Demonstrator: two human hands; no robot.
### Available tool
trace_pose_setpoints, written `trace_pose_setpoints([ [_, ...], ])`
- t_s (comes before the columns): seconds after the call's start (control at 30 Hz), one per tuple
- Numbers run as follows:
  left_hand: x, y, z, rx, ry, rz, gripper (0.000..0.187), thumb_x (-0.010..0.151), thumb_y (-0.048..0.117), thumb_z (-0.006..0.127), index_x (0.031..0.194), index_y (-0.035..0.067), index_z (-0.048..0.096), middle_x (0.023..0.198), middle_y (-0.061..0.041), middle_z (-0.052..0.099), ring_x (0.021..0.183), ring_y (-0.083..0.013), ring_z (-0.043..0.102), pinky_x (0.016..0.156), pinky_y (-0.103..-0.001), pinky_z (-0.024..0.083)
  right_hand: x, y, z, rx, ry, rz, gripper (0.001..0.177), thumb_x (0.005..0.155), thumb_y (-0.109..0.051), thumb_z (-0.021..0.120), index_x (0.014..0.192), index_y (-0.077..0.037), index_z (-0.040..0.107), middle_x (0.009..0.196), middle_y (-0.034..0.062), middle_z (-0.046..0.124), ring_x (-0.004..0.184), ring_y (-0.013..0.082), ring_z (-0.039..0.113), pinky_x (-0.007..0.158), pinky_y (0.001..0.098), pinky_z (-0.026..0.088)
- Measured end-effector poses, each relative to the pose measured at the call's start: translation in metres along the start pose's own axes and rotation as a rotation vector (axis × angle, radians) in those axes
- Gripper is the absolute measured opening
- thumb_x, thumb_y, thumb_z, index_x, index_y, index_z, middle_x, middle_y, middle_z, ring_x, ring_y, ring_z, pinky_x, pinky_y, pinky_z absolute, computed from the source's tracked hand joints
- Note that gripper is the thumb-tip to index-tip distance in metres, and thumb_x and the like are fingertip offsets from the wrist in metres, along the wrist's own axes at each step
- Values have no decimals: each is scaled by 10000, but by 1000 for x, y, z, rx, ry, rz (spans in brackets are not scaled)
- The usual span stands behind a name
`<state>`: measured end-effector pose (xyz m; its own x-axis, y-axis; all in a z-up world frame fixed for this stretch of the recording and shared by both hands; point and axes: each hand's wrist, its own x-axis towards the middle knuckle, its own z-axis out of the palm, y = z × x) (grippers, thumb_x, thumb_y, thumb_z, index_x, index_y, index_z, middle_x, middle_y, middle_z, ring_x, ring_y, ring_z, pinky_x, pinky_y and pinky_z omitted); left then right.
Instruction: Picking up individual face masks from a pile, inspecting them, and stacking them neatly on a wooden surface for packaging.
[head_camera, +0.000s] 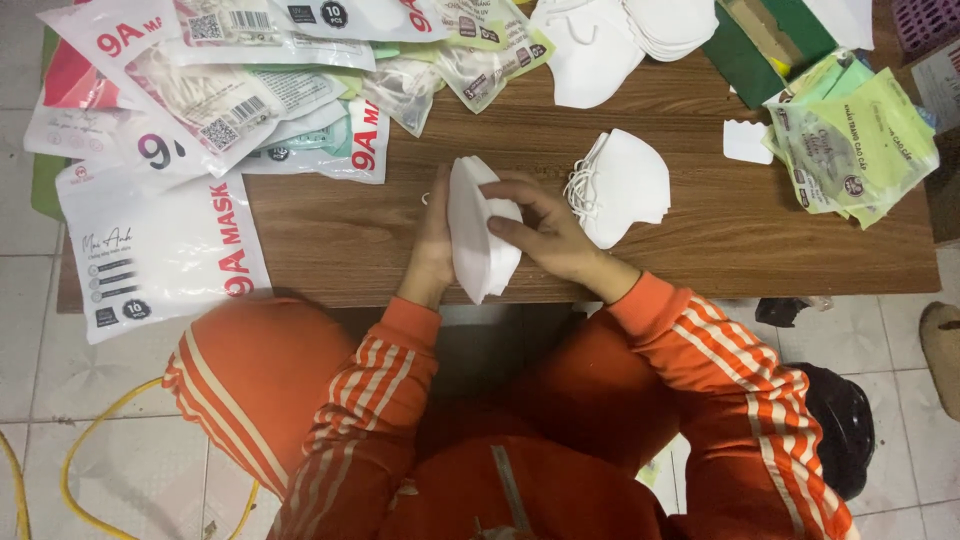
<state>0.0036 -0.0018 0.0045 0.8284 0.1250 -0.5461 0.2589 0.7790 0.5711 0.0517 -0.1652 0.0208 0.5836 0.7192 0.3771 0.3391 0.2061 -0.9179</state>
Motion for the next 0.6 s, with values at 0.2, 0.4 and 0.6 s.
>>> trace_pose_setpoints([
  [0.2,-3,-4,0,190,76,43,705,893,632,610,1268,37,659,1106,-174,689,1011,-242,705,853,-380,604,10,-23,1,107,-7,115,599,1043,-214,605,1574,-65,371,1523,163,471,1360,276,502,1098,480,452],
  [0.4,-3,-11,-10,552,169,243,778,917,712,548,1382,91,613,1302,-186,644,1268,-321,610,1033,-469,522,6,-22,-12,-55,38,374,543,891,-32,760,1403,-43,581,1204,148,705,1050,249,687,849,426,603],
  [0.6,39,-24,-31,429,230,688,720,998,436,637,1516,45,324,1438,-288,413,1375,-420,436,1144,-535,399,15,-28,-27,-91,263,359,461,851,-13,791,1283,-73,643,1029,82,711,919,215,716,772,387,636],
])
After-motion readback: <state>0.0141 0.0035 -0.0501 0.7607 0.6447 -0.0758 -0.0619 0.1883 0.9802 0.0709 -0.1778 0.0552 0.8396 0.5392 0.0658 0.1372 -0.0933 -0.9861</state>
